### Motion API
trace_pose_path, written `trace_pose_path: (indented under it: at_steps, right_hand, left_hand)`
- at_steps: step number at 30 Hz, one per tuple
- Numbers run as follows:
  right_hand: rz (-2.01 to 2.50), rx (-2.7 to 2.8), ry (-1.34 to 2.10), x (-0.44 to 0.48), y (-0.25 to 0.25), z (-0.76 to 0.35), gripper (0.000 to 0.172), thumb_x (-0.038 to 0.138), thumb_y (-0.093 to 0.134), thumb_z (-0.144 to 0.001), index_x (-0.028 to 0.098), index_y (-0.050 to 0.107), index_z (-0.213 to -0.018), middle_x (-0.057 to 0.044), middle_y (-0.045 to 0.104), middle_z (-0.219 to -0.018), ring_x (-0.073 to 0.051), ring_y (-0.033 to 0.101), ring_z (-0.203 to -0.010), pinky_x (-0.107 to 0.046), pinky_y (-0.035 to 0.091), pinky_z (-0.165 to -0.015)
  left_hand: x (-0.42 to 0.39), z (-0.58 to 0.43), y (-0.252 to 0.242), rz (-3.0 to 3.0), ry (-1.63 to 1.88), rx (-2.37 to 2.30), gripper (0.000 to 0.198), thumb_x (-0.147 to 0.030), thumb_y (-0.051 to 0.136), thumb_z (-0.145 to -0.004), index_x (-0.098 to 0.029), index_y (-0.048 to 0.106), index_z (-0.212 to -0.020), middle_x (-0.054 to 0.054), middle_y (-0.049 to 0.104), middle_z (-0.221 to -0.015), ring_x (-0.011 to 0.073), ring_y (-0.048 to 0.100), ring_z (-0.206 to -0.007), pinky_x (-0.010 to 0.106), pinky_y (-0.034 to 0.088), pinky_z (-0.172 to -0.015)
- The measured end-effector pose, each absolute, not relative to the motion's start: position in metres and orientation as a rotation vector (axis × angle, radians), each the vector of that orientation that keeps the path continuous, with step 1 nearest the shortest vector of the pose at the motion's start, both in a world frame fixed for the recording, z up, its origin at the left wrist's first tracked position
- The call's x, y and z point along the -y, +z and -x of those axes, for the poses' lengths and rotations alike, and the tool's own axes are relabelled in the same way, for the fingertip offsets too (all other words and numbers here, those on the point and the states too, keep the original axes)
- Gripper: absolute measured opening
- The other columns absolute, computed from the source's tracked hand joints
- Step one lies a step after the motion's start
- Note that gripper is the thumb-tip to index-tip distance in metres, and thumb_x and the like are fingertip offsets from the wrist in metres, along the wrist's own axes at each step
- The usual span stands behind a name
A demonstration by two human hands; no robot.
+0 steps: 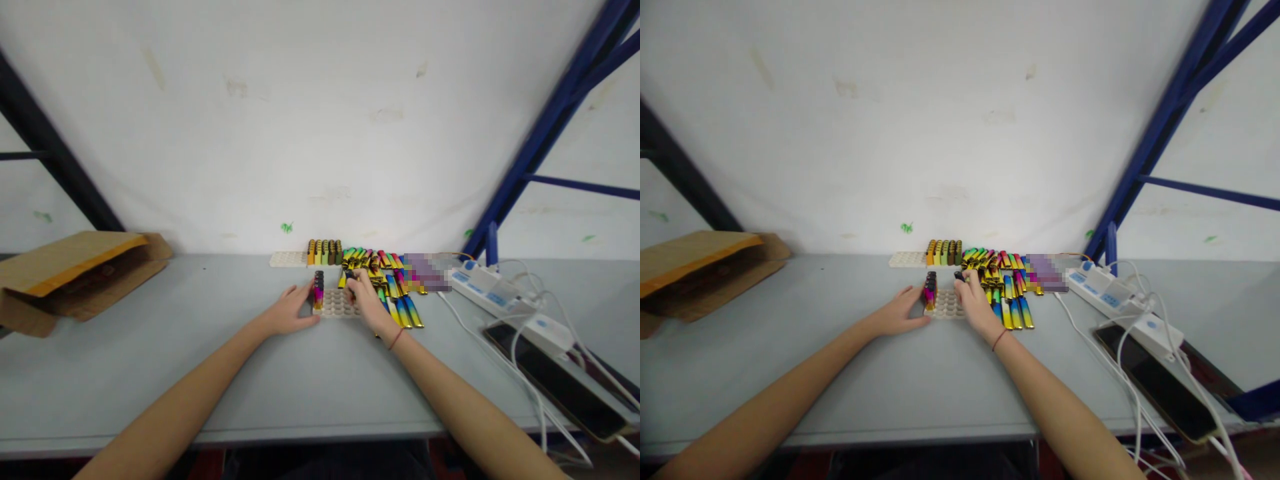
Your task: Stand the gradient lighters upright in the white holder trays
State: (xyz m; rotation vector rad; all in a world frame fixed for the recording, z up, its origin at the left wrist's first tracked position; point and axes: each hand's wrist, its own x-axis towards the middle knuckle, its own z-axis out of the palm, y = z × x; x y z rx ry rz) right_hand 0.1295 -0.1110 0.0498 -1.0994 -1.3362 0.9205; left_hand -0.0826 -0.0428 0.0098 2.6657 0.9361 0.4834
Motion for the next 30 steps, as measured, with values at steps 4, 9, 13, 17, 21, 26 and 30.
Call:
trace_pose_path:
  at_steps: [4, 9, 13, 17, 21, 26, 30]
  right_hand:
    - [1.076, 1.57, 0.72, 0.114, 0.048, -0.124, 0.019, 0.038, 0.043, -0.089, 0.022, 0.049, -0.094, 0.0, 0.056, -0.081, -0.014, 0.053, -0.076, -0.025, 0.043, -0.069]
    - [1.044, 1.678, 0.66, 0.115, 0.041, -0.116, 0.024, 0.037, 0.051, -0.086, 0.019, 0.057, -0.102, -0.005, 0.063, -0.093, -0.017, 0.059, -0.08, -0.028, 0.047, -0.072]
    - [1.047, 1.732, 0.637, 0.118, 0.038, -0.111, 0.021, 0.032, 0.052, -0.086, 0.02, 0.058, -0.102, -0.006, 0.066, -0.092, -0.018, 0.064, -0.08, -0.029, 0.049, -0.073]
    - [1.074, 1.797, 0.485, 0.12, 0.037, -0.109, 0.025, 0.028, 0.053, -0.086, 0.021, 0.055, -0.11, -0.006, 0.067, -0.092, -0.018, 0.064, -0.081, -0.03, 0.049, -0.075]
    - [1.1, 1.928, 0.317, 0.12, 0.037, -0.108, 0.025, 0.029, 0.052, -0.088, 0.025, 0.056, -0.112, -0.006, 0.067, -0.094, -0.019, 0.063, -0.082, -0.031, 0.047, -0.076]
    - [1.123, 1.996, 0.235, 0.119, 0.035, -0.107, 0.027, 0.03, 0.049, -0.09, 0.024, 0.056, -0.116, -0.007, 0.066, -0.097, -0.019, 0.062, -0.081, -0.03, 0.046, -0.074]
    - [1.134, 2.053, 0.172, 0.12, 0.034, -0.105, 0.028, 0.03, 0.047, -0.092, 0.023, 0.055, -0.118, -0.006, 0.065, -0.094, -0.018, 0.061, -0.081, -0.028, 0.045, -0.074]
  left_hand:
    - [0.043, 0.083, 0.009, -2.665, 0.49, -0.934, 0.082, -0.045, 0.056, -0.082, -0.014, 0.015, -0.146, 0.018, 0.035, -0.144, 0.0332, 0.036, -0.131, 0.054, 0.016, -0.109]
    - [0.043, 0.083, 0.008, -2.674, 0.523, -0.928, 0.083, -0.046, 0.057, -0.081, -0.016, 0.016, -0.146, 0.017, 0.036, -0.144, 0.0328, 0.037, -0.13, 0.052, 0.018, -0.11]
    - [0.042, 0.082, 0.008, -2.681, 0.52, -0.932, 0.077, -0.047, 0.058, -0.081, -0.016, 0.025, -0.143, 0.016, 0.048, -0.135, 0.0335, 0.041, -0.127, 0.051, 0.02, -0.109]
    - [0.044, 0.081, 0.01, -2.683, 0.515, -0.909, 0.075, -0.047, 0.056, -0.082, -0.016, 0.024, -0.143, 0.016, 0.043, -0.139, 0.0324, 0.04, -0.127, 0.051, 0.02, -0.109]
    - [0.047, 0.08, 0.015, -2.672, 0.517, -0.903, 0.071, -0.046, 0.056, -0.082, -0.015, 0.028, -0.14, 0.016, 0.047, -0.136, 0.0308, 0.043, -0.124, 0.049, 0.023, -0.108]
    - [0.048, 0.079, 0.016, -2.659, 0.526, -0.904, 0.062, -0.043, 0.057, -0.083, -0.016, 0.037, -0.134, 0.015, 0.049, -0.133, 0.0304, 0.046, -0.122, 0.048, 0.025, -0.107]
    - [0.046, 0.08, 0.013, -2.663, 0.518, -0.908, 0.067, -0.044, 0.057, -0.082, -0.014, 0.032, -0.138, 0.016, 0.047, -0.135, 0.0308, 0.044, -0.124, 0.048, 0.024, -0.108]
